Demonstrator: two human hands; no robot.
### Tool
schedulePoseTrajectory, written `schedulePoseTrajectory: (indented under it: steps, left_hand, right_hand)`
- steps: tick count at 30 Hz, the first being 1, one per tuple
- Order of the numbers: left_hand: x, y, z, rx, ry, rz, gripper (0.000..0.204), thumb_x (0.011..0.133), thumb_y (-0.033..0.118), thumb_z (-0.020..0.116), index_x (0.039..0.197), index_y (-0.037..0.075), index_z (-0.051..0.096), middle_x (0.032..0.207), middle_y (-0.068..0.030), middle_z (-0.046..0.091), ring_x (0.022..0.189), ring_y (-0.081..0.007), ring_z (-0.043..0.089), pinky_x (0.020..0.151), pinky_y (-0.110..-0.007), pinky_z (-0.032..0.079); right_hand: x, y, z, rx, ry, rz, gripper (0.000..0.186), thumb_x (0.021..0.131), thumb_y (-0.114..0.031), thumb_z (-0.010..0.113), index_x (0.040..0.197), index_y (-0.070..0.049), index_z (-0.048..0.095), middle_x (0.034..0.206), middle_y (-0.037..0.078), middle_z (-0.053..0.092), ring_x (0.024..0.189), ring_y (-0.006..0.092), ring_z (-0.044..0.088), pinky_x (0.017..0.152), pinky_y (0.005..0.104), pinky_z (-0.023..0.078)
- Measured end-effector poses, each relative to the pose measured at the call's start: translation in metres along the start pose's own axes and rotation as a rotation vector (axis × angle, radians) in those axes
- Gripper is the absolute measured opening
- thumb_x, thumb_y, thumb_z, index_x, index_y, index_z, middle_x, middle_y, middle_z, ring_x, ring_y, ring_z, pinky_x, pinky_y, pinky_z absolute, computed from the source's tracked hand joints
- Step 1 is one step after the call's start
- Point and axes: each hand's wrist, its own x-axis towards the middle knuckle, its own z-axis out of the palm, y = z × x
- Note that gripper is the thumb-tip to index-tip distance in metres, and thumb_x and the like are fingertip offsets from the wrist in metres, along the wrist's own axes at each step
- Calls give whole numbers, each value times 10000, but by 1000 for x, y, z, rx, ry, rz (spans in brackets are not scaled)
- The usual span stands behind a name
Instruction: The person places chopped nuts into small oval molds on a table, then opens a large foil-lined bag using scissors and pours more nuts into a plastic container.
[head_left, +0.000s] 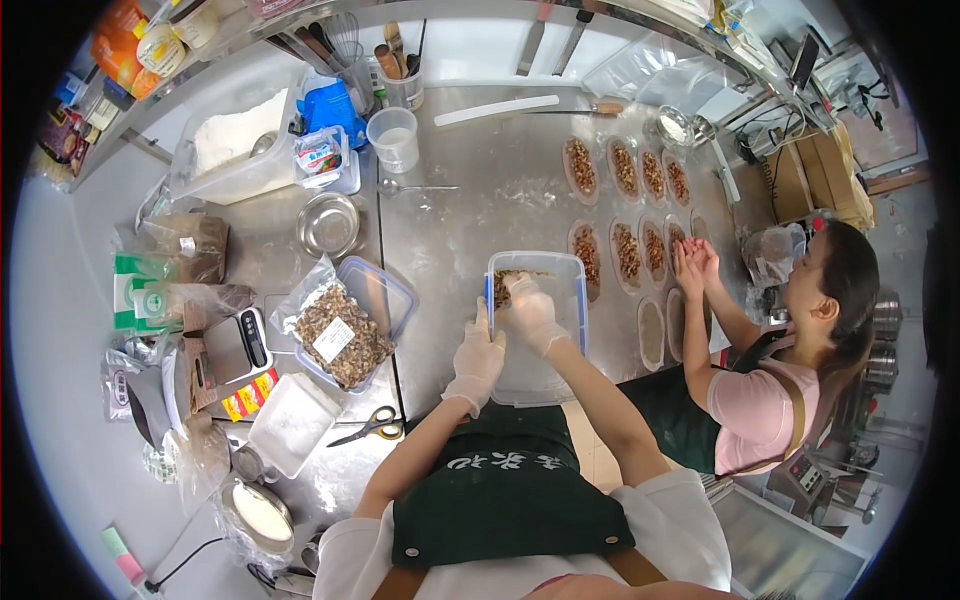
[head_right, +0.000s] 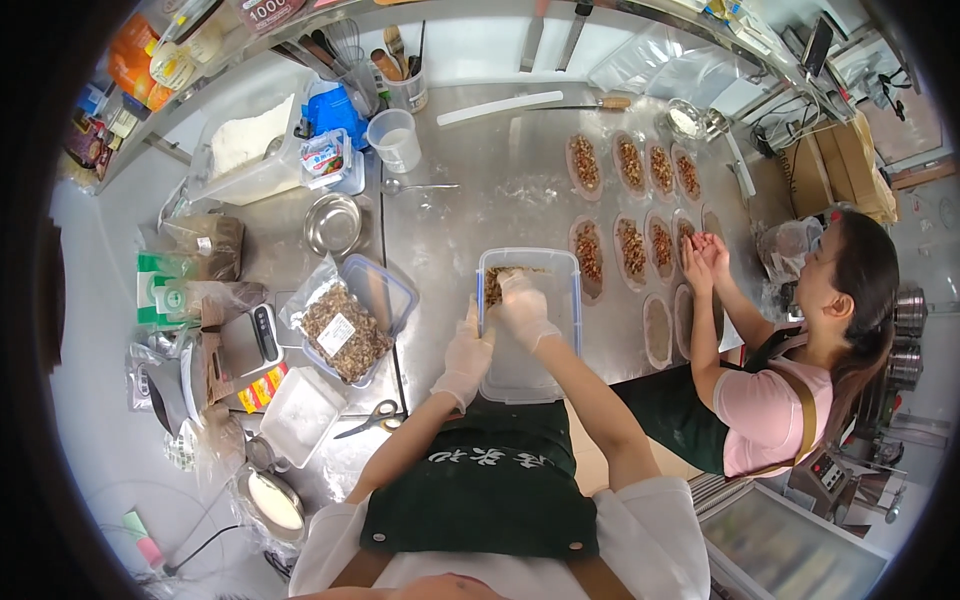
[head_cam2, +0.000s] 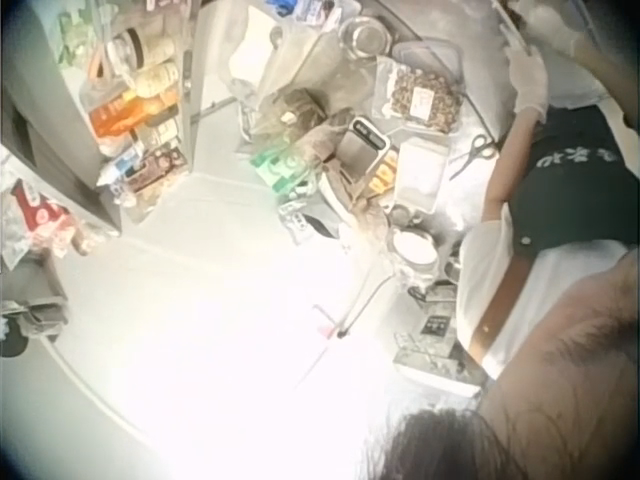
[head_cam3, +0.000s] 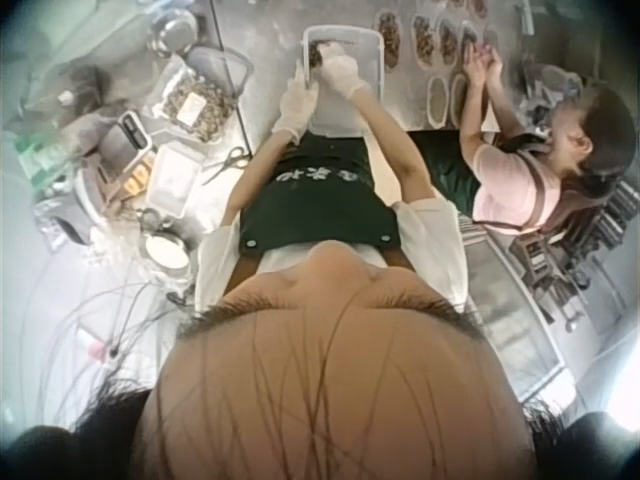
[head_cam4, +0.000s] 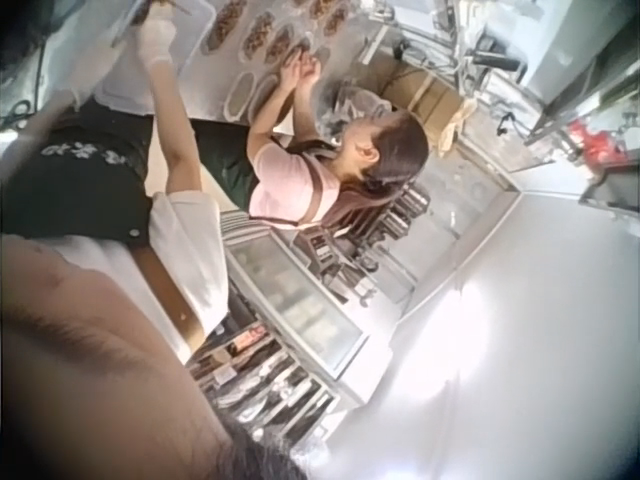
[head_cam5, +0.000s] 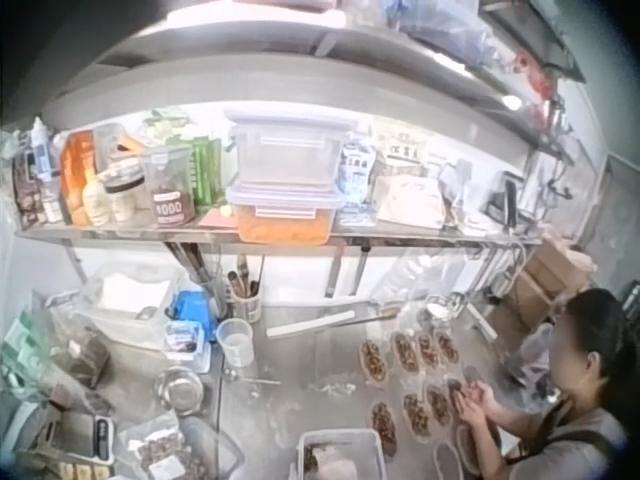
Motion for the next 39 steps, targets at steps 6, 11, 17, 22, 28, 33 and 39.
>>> schedulePoseTrajectory:
  steps: [6, 11, 17, 22, 28, 33, 39]
  left_hand:
    - [0, -6, -4, -11, 18, 3, 669, 867, 256, 508, 1459, 177, 206, 1163, -201, 507, 925, -382, 592, 805, -454, 469]
    - [-1, -5, -5, -29, 57, -5, 651, 867, 259, 517, 1451, 208, 234, 1115, -203, 536, 916, -390, 589, 808, -450, 460]
    - [-2, -6, -6, -45, 82, -14, 635, 867, 264, 522, 1444, 223, 260, 1092, -230, 553, 926, -405, 580, 819, -448, 452]
    - [0, 1, -9, -11, 74, -12, 637, 869, 267, 520, 1446, 216, 256, 1110, -235, 546, 943, -408, 574, 830, -450, 448]
    - [5, -1, -11, 28, 14, -37, 649, 880, 266, 500, 1457, 190, 213, 1185, -251, 503, 955, -412, 583, 838, -463, 460]
    - [6, 3, -14, 37, 3, -18, 643, 885, 269, 497, 1456, 183, 214, 1166, -256, 517, 962, -409, 580, 842, -460, 460]
    - [10, -13, -10, -66, 35, -53, 644, 879, 265, 507, 1452, 185, 226, 1108, -242, 538, 916, -404, 592, 814, -459, 471]
  right_hand:
    - [-5, -18, -5, 88, 187, 3, 493, 676, -144, 682, 1137, -31, 548, 1064, 166, 567, 918, 298, 610, 728, 394, 524]
    - [-14, -11, -2, 84, 20, -170, 495, 703, -101, 661, 1182, -67, 540, 1131, 175, 552, 917, 308, 610, 741, 401, 519]
    - [3, -12, -21, 233, 69, -36, 444, 750, -103, 622, 1188, -119, 551, 1196, 162, 546, 1028, 325, 574, 823, 404, 505]
    - [10, -3, -15, 84, -6, -134, 412, 735, -18, 572, 1141, -82, 578, 1167, 161, 550, 1036, 311, 568, 827, 394, 499]
    - [2, 0, -18, 151, 58, -111, 400, 726, 6, 544, 1112, -79, 602, 1140, 148, 561, 1026, 309, 563, 829, 381, 497]
    - [5, 4, -8, 46, -51, -206, 431, 722, -14, 557, 1147, -78, 594, 1135, 147, 569, 1014, 310, 571, 829, 380, 495]
    - [-20, -8, -15, 99, 76, -42, 407, 735, -72, 601, 1140, -87, 565, 1045, 151, 576, 934, 292, 597, 750, 379, 519]
